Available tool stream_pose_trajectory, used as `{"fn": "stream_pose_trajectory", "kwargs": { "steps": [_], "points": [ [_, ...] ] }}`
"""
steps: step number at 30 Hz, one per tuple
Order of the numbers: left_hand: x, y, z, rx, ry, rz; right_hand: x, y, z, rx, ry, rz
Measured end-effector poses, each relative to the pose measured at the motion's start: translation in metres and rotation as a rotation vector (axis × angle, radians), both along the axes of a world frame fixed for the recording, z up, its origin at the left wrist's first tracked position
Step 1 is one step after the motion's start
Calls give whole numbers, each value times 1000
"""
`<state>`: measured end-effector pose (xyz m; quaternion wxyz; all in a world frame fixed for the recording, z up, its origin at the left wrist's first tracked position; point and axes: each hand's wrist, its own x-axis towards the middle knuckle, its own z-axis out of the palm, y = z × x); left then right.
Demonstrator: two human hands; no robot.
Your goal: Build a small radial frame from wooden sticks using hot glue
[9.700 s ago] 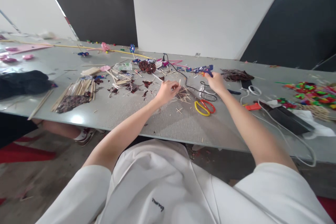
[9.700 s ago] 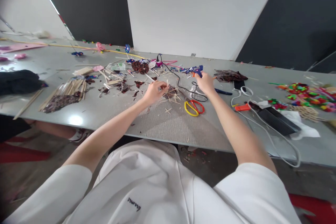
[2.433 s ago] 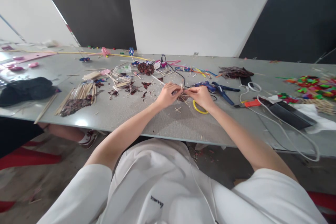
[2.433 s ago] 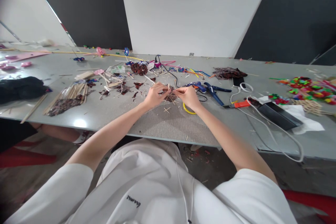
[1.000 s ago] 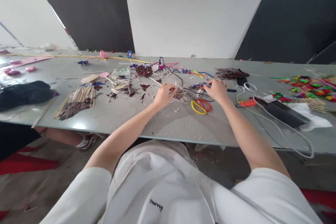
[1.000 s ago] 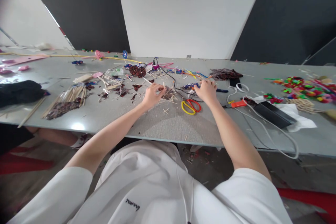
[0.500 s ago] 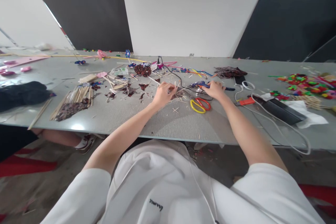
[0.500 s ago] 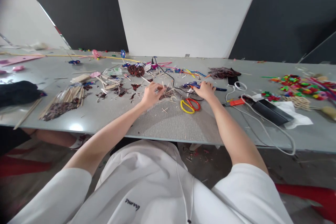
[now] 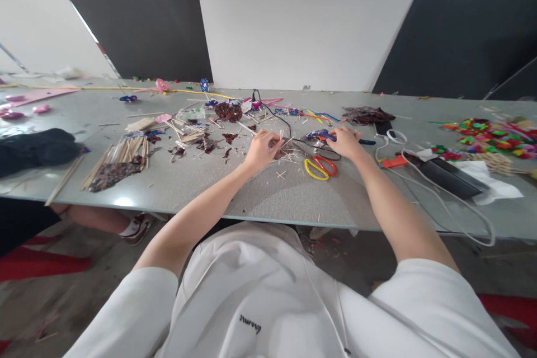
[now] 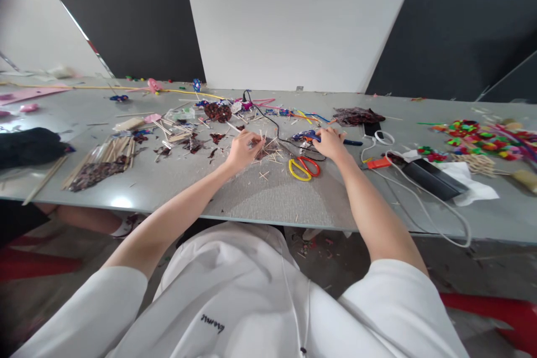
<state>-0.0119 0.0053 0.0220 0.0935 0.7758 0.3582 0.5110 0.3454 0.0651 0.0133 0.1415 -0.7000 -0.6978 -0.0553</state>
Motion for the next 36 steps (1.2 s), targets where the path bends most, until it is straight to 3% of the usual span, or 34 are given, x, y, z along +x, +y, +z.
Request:
{"fn": "stream_pose_trajectory", "kwargs": {
  "steps": [6, 15, 26, 30, 34, 36],
  "points": [
    [-1, -1, 0, 17, 9, -6, -12, 6, -9, -24, 40, -37],
    [-1, -1, 2, -39, 54, 32, -10, 4, 3, 39, 142, -87],
    [-2, 4, -1, -64, 71, 65, -25, -14, 3, 31, 95, -119],
    [-2, 4, -2, -74, 62, 78, -47, -32, 17, 154, 70, 123],
    [-4, 5, -3, -104, 52, 78, -82, -49, 27, 51, 104, 553],
    [-5, 6, -4, -117, 45, 96, -98, -56, 27, -4, 96, 661]
  ]
}}
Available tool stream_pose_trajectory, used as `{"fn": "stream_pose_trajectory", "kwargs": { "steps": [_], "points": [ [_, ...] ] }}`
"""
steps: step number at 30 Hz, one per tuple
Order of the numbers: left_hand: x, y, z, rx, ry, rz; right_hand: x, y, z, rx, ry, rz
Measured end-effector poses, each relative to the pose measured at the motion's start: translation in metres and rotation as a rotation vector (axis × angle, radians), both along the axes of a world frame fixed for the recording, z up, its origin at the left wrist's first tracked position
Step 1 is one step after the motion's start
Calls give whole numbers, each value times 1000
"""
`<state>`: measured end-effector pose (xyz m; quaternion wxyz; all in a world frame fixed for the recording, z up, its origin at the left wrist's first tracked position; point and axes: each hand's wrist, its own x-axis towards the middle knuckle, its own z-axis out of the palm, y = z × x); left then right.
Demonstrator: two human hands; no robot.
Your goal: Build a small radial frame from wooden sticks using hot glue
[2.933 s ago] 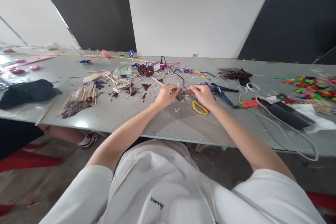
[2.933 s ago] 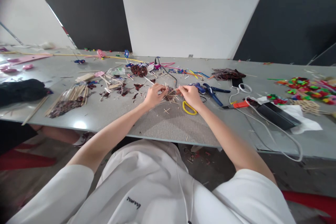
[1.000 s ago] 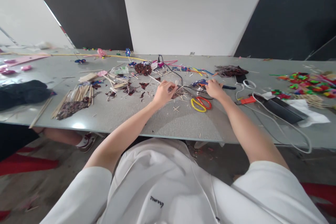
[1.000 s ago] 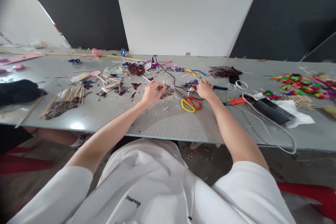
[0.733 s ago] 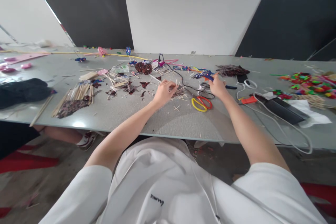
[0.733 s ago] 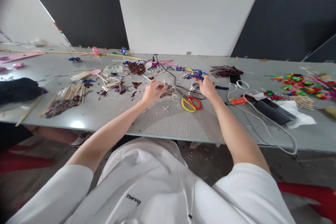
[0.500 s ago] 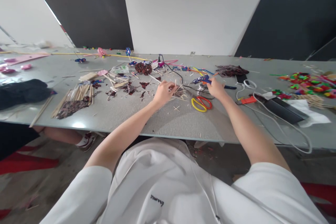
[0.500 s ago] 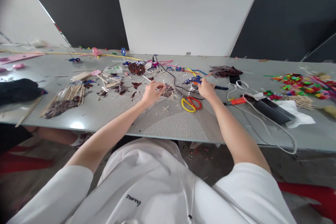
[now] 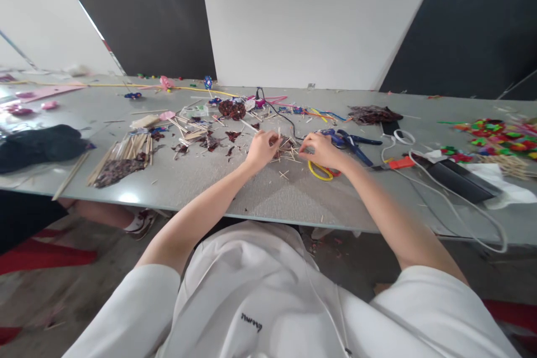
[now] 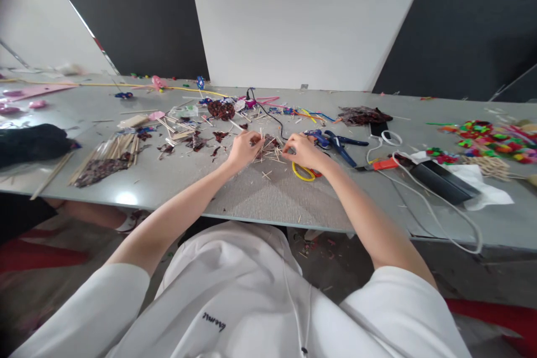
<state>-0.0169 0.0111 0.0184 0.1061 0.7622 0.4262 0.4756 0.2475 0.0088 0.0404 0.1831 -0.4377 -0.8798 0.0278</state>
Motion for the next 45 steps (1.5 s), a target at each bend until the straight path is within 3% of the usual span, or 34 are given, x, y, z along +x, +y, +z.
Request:
{"fn": "stream_pose_trajectory", "kwargs": {
  "steps": [6, 11, 18, 27, 36, 40, 45],
  "points": [
    [-4, 6, -3, -36, -56, 125, -28, -22, -2, -131, 15, 212],
    [-6, 12, -9, -56, -69, 138, -43, -35, -5, -231, -12, 319],
    [-5, 14, -11, -62, -41, 107, -51, -37, -6, -185, -50, 317],
    [-2, 8, -4, -178, -61, 57, -42, -47, 17, -220, 460, 186],
    [1, 5, -4, -176, -31, -38, -42, -33, 2, -254, 702, 116],
    [2, 3, -3, -174, -19, -67, -39, -28, -1, -203, 692, 42],
    [3, 0, -3, -183, 12, -110, -37, -28, 2, -61, 596, 64]
  ]
}}
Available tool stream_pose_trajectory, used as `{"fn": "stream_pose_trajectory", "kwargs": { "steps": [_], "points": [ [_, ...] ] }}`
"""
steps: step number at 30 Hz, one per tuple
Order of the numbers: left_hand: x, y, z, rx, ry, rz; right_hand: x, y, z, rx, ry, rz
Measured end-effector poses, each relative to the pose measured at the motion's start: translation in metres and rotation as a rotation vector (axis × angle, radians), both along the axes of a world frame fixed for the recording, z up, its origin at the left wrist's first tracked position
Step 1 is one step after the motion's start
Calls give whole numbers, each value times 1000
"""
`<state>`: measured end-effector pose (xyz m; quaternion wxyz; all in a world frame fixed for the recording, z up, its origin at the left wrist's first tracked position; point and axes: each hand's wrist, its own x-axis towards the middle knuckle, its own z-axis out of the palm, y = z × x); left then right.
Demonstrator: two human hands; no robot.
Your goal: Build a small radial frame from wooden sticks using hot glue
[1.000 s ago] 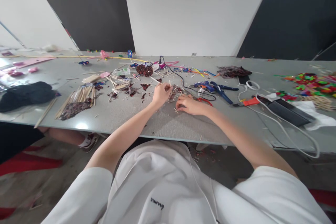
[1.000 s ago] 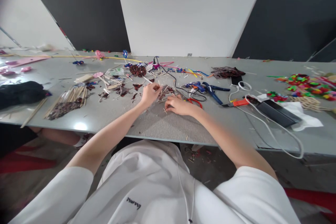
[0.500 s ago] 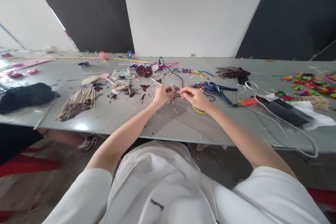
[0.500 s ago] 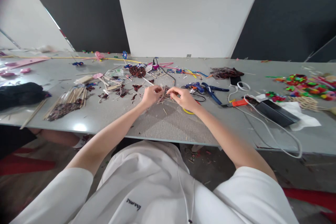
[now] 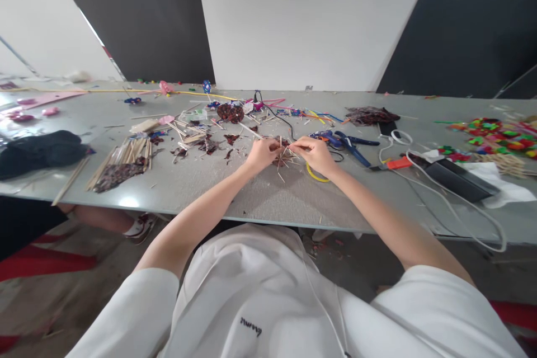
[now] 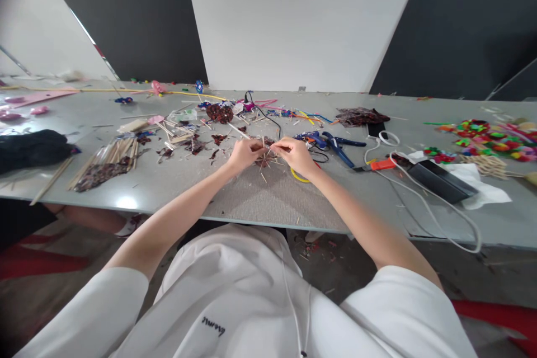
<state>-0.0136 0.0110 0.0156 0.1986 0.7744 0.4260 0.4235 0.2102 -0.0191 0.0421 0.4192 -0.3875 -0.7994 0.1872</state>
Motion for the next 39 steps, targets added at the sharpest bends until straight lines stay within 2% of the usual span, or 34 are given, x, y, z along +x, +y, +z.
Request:
{"fn": "stream_pose_trajectory", "kwargs": {
  "steps": [16, 25, 29, 39],
  "points": [
    [-2, -6, 9, 54, 215, -155, 2, 5, -7, -67, -158, 7],
    [-6, -6, 14, 61, 168, -178, -1, 3, -7, -53, -204, -24],
    [-6, -2, 10, 83, 163, -180, -2, 3, -7, -8, -206, -16],
    [-5, 2, 5, 46, 103, -185, -4, 1, -9, -47, -173, 1]
  ]
}}
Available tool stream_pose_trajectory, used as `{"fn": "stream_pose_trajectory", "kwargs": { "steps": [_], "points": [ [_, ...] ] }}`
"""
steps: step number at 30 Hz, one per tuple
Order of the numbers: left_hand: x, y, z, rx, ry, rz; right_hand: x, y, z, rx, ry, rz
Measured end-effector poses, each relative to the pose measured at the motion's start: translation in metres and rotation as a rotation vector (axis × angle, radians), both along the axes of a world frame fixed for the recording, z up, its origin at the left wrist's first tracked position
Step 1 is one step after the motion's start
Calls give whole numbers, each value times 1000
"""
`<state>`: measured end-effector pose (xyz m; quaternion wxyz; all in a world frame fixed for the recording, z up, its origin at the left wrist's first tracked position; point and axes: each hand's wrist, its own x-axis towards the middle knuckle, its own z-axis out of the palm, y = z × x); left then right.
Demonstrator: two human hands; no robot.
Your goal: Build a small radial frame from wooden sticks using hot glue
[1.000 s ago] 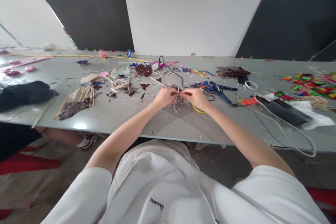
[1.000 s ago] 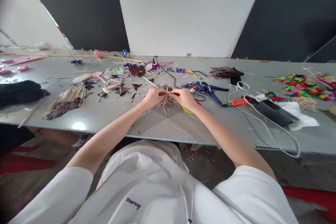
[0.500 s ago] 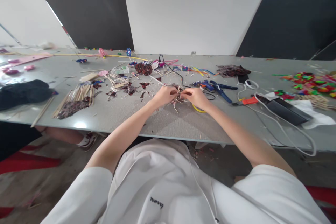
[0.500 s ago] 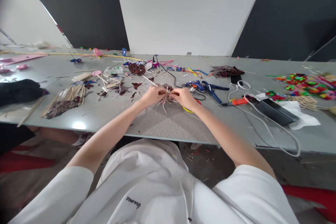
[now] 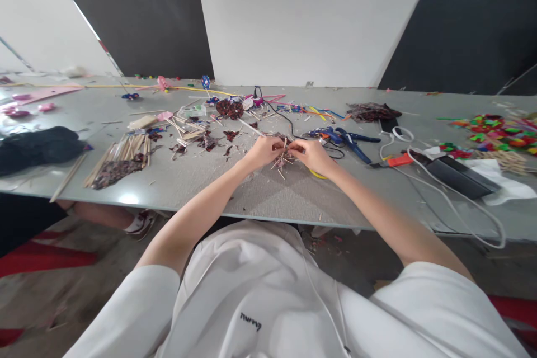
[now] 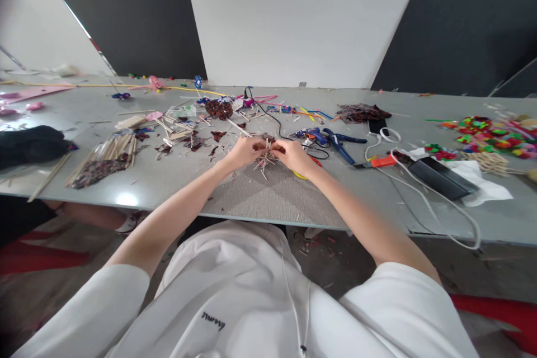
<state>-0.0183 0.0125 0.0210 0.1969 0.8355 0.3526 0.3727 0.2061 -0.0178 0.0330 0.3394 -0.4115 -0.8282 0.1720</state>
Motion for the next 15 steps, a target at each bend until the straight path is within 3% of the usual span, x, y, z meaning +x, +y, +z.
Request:
{"fn": "stream_pose_trajectory", "kwargs": {
  "steps": [15],
  "points": [
    [0, -5, 5, -3, 13, 0, -1, -2, 0, 33, -36, -36]
  ]
}}
